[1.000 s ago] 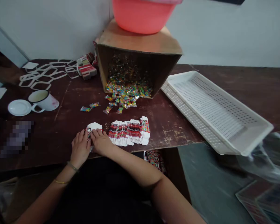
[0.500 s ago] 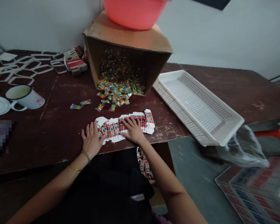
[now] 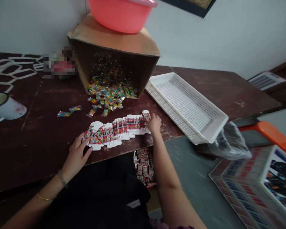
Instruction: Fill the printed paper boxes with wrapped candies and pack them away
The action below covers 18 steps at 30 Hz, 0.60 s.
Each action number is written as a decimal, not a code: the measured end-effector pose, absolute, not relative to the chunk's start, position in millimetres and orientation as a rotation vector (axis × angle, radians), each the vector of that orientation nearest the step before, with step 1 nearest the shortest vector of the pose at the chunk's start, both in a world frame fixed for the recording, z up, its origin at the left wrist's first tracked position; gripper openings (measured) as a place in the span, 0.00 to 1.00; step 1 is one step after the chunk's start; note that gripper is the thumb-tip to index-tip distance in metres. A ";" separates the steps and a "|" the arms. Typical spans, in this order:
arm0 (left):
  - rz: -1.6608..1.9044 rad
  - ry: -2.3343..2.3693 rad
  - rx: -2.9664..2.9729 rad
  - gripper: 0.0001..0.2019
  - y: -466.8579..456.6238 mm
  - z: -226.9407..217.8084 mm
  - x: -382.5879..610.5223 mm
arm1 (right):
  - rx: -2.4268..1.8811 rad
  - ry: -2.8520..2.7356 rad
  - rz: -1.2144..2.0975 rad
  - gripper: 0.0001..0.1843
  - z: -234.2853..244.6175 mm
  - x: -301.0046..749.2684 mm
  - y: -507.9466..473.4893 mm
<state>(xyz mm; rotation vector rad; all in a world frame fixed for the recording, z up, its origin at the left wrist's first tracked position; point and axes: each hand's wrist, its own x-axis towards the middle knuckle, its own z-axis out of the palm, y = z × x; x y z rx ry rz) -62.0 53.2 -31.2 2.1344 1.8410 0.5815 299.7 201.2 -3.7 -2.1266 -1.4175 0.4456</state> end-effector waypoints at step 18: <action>0.815 1.026 0.956 0.26 68.6 8.0 22.4 | -1.466 -1.547 0.915 0.13 3.5 209.2 80.9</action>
